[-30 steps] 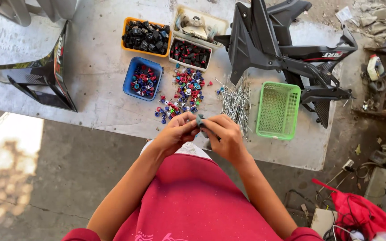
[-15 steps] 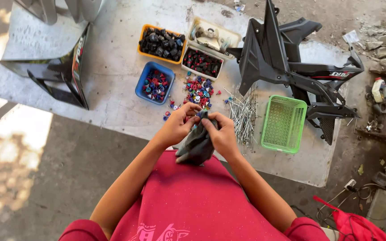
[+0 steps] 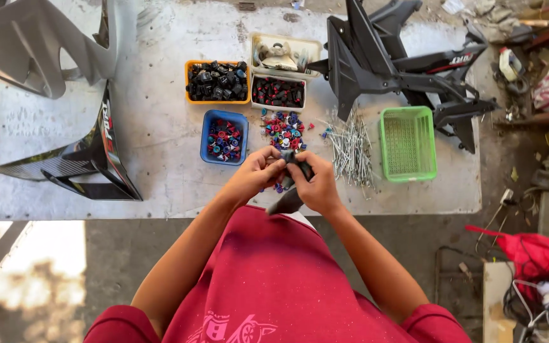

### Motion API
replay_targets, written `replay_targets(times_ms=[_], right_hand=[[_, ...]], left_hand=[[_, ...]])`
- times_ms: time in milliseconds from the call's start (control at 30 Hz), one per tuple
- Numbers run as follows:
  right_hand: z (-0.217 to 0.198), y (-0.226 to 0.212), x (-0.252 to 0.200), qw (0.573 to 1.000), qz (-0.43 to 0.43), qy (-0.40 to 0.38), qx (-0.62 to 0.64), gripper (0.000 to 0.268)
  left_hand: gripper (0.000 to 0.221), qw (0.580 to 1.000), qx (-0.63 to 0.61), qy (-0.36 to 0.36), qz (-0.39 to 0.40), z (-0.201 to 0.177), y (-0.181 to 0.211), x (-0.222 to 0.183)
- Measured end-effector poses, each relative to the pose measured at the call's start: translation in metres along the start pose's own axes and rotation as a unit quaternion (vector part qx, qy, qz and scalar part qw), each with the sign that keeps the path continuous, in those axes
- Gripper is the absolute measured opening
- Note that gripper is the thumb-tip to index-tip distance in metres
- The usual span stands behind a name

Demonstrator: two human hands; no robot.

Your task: Cleaning small decorative motorcycle bolts with a cloth and sorting them into containers on a workbench.

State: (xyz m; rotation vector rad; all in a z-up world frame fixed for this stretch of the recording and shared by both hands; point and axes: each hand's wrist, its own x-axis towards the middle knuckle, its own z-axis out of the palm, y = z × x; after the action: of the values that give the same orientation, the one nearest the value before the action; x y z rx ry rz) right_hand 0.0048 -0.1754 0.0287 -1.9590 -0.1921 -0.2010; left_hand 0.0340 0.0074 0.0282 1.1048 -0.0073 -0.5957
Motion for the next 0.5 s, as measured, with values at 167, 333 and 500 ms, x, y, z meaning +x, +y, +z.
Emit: replay_targets(times_ms=[167,333,500], right_hand=[[-0.008,-0.033,0.004,0.999,0.011,-0.037,0.004,0.007],[-0.018,-0.03,-0.011,0.997,0.069,-0.017,0.02,0.01],[-0.011,-0.04,-0.023,0.978,0.105,0.178,-0.022,0.006]], left_hand=[[0.011,0.996,0.005,-0.078,-0.044,-0.015,0.001,0.003],[0.014,0.975,0.17,-0.144,0.024,-0.011,0.022,-0.004],[0.005,0.961,0.244,-0.022,0.128,-0.001,-0.006,0.008]])
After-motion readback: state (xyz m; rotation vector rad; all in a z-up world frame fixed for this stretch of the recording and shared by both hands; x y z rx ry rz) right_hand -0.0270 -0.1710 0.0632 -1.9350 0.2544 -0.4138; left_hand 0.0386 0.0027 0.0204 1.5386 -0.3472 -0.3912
